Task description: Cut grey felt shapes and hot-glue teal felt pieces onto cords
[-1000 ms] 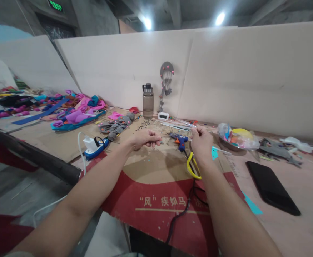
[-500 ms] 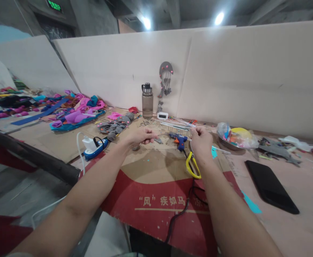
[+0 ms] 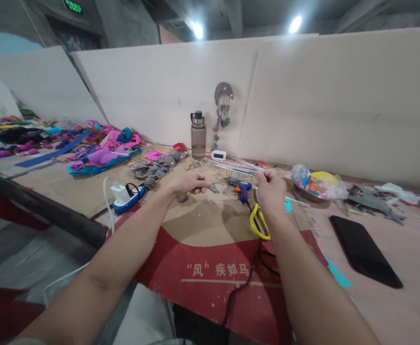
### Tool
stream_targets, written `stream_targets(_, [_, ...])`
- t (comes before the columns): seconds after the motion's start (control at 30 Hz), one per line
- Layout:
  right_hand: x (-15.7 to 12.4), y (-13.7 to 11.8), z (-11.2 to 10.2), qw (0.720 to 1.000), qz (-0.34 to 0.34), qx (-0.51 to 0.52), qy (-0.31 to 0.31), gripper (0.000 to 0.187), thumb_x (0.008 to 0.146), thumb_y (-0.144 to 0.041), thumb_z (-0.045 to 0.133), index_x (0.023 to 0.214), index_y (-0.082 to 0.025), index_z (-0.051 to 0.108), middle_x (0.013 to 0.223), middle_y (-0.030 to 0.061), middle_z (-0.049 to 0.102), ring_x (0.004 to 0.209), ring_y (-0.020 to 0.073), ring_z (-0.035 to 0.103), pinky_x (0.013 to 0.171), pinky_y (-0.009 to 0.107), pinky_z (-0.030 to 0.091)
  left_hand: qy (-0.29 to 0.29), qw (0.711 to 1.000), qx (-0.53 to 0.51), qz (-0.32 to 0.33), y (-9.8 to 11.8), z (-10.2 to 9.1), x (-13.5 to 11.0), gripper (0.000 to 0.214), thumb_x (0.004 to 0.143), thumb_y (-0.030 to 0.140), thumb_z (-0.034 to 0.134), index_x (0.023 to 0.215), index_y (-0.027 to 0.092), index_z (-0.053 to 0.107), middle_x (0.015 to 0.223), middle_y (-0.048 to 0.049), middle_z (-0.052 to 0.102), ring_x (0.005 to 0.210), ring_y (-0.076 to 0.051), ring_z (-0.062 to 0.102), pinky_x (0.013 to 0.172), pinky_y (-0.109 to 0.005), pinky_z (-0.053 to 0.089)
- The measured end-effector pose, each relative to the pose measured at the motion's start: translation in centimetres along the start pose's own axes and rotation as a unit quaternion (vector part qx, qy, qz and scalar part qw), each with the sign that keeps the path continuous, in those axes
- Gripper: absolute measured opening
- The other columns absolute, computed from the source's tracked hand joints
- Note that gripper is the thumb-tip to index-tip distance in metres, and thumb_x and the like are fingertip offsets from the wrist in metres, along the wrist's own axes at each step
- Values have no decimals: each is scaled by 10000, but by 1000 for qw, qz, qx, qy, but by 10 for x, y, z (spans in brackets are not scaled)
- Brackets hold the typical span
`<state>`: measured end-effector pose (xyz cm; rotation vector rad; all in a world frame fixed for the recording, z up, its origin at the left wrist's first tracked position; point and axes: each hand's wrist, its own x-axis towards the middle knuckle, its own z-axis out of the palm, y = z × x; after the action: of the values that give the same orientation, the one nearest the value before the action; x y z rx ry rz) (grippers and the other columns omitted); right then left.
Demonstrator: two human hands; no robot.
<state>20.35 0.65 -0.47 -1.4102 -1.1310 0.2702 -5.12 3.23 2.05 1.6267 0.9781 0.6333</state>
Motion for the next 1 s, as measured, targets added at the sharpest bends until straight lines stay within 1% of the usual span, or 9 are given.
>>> stream_targets(0.23, [0,-2,-1,1000,8,15,18,259,774,-433,590,743,-177,609,584,-21,507,562,142,484,529,272,415,-45,999,18,15,-12,-13,7,210,778,323,709,726,127,657,646,-15,628,478,-37,457,442,-166,321])
stream_targets(0.43, [1,1,-1,1000,7,7,18,279,771,-461,595,723,-187,609,558,-21,505,559,151,483,537,282,408,3,999,12,47,-14,-20,9,237,803,356,676,724,135,640,660,-10,633,494,-45,495,469,-181,343])
stream_targets(0.53, [1,3,-1,999,2,-39,-9,251,770,-423,593,701,-183,620,558,-18,522,569,156,494,582,297,414,38,997,-10,62,-12,-19,9,230,806,352,666,713,145,624,672,2,633,512,-44,509,482,-177,345])
stream_targets(0.6, [2,3,-1,995,-3,-98,-26,200,756,-367,601,691,-181,632,603,3,568,611,168,518,643,319,423,37,997,-16,68,-12,-17,9,220,804,343,664,713,146,624,672,6,634,517,-45,514,487,-177,349])
stream_targets(0.67, [2,1,-1,989,-23,-145,-17,157,735,-328,619,728,-175,655,710,42,630,696,190,550,715,340,430,24,997,-14,73,-13,-16,10,219,799,342,667,718,142,628,669,4,635,523,-48,521,489,-177,352])
stream_targets(0.73, [1,-3,-1,987,-45,-156,1,184,734,-319,622,814,-164,677,837,81,665,752,199,564,756,351,435,18,997,-8,76,-13,-15,10,224,796,349,670,729,138,634,672,0,636,526,-50,522,492,-179,356])
stream_targets(0.8, [-1,-7,0,989,-52,-137,-1,234,753,-330,602,892,-158,682,914,97,673,738,190,565,751,351,442,14,997,-2,72,-13,-15,10,233,793,359,672,736,135,638,671,0,632,520,-49,511,491,-180,352])
stream_targets(0.9, [-8,-16,4,995,-53,-73,-51,262,766,-347,587,937,-171,678,921,81,677,697,170,554,696,329,446,11,998,7,65,-11,-14,9,245,784,371,679,731,135,639,644,10,604,496,-41,467,480,-181,326])
stream_targets(1.0, [-22,-25,14,988,-55,16,-140,312,764,-375,601,1010,-191,657,963,62,676,661,140,536,613,286,438,11,998,24,65,-7,-9,6,264,775,396,685,732,138,648,618,17,570,470,-37,403,458,-187,272])
